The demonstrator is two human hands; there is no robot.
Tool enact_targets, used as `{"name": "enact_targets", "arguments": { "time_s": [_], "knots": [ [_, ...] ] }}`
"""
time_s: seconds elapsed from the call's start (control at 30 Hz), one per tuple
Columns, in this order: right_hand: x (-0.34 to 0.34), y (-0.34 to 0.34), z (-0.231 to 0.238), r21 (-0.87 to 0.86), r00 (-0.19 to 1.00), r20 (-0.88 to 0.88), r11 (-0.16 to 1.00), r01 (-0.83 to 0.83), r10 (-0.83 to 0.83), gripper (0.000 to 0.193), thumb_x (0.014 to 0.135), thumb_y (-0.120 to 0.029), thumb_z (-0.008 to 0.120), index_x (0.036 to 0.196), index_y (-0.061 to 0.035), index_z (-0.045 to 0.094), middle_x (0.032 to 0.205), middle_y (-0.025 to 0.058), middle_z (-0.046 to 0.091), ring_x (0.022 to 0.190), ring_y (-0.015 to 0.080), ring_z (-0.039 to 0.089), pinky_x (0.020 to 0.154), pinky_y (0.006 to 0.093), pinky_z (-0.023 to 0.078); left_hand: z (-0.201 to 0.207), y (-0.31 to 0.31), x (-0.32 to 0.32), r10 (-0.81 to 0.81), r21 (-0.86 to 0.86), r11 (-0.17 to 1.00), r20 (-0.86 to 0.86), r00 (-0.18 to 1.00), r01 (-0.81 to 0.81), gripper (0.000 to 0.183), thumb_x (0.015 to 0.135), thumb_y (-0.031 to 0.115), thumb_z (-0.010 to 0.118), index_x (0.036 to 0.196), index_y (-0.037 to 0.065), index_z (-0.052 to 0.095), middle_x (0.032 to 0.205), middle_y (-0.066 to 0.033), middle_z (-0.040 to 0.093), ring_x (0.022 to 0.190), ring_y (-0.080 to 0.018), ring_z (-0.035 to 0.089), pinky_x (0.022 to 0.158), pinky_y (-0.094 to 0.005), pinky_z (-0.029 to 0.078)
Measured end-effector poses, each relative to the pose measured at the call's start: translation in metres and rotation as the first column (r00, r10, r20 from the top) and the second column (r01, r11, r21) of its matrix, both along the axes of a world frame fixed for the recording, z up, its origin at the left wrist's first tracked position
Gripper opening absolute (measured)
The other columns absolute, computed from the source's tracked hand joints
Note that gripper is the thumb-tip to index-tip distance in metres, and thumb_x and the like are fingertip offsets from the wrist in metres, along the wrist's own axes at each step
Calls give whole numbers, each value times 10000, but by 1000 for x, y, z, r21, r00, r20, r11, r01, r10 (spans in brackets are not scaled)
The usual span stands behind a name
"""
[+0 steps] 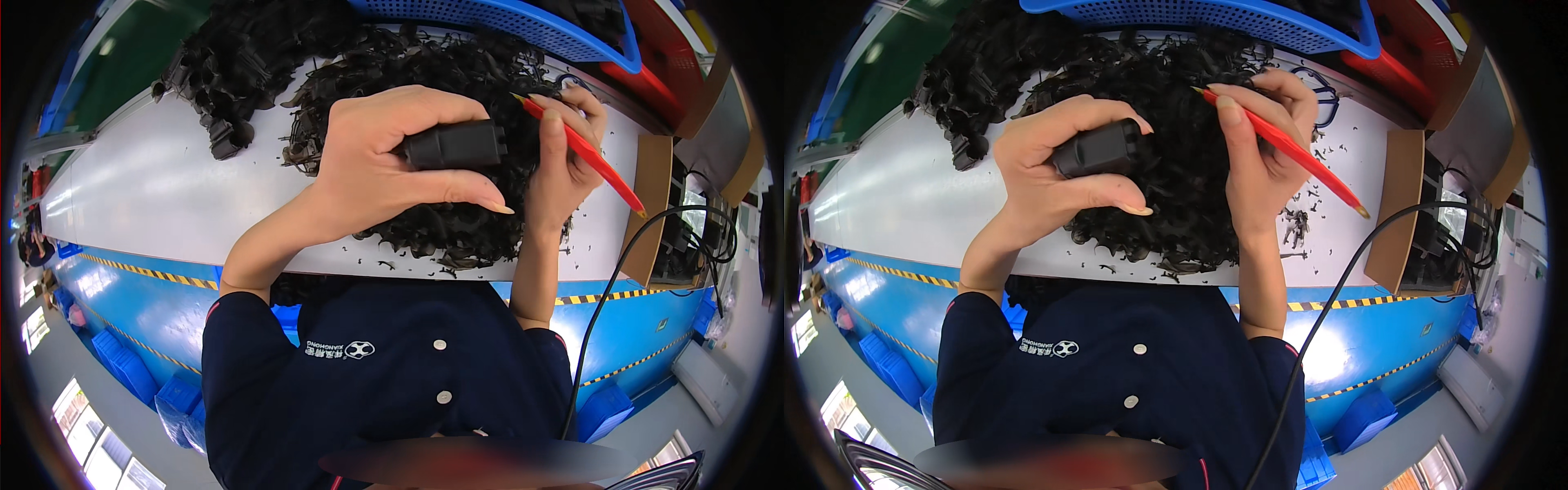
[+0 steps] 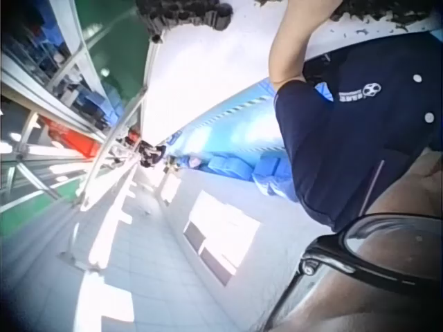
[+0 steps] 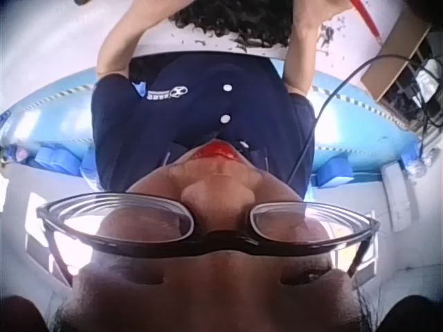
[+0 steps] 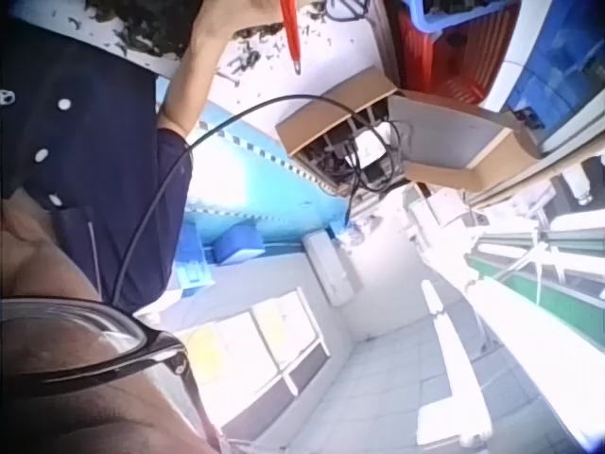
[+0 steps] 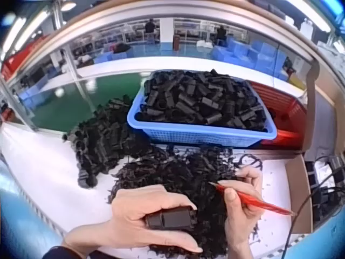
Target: The person assembles small black plastic components using a specialized red precision tool at an assembly bench.
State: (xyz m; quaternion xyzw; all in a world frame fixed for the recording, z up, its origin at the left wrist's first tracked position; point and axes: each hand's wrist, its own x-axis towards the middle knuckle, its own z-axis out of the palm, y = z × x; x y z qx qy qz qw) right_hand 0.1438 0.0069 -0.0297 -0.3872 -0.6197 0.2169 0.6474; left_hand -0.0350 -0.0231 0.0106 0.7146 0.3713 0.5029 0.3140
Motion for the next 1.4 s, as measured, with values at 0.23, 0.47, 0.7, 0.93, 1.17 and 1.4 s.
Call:
{"name": "enact_targets", "arguments": {
  "time_s": [0.23,0.47,0.7,0.93,1.17,1.4],
  "knots": [
    [10,-15,6,13,879,-336,935,-355,338,247,882,-206,508,874,19,611,870,152,556,769,182,517,663,253,402,1,1,3,-9,146,989,-94,996,22,441,503,217,834,850,21,644,620,-17,532,508,-101,443,442,-222,331],
    [5,-24,12,-143,694,-501,742,-655,517,295,926,-255,436,901,8,567,820,195,595,691,199,560,588,261,431,-9,7,5,62,270,963,-159,985,-17,347,586,178,789,853,17,638,637,-30,531,561,-136,466,488,-230,361],
    [8,-21,8,-98,624,-649,766,-635,434,290,935,-253,416,923,8,542,871,201,569,717,218,559,591,290,444,-8,3,7,-147,-442,822,446,883,359,361,888,166,519,1181,-12,407,925,-109,602,782,-130,579,704,-244,455],
    [7,-24,8,-107,614,-660,755,-647,432,302,934,-266,418,916,9,542,868,198,567,710,222,560,595,297,451,-6,7,10,-104,-379,836,601,792,397,340,879,126,536,1157,16,375,966,-169,595,813,-206,629,705,-278,519],
    [2,-27,11,-201,737,-550,794,-574,394,320,918,-270,460,905,30,569,908,207,600,710,203,582,573,273,446,-11,2,10,-25,-431,860,498,867,273,297,820,60,612,1034,23,410,944,-168,600,803,-196,631,722,-281,523],
    [5,-26,13,-260,764,-542,795,-548,350,321,912,-250,479,907,55,579,808,169,617,599,177,569,498,240,423,-25,1,13,-87,-252,949,372,924,191,303,790,16,634,1009,12,425,928,-107,591,740,-107,577,674,-220,491]
  ]
}}
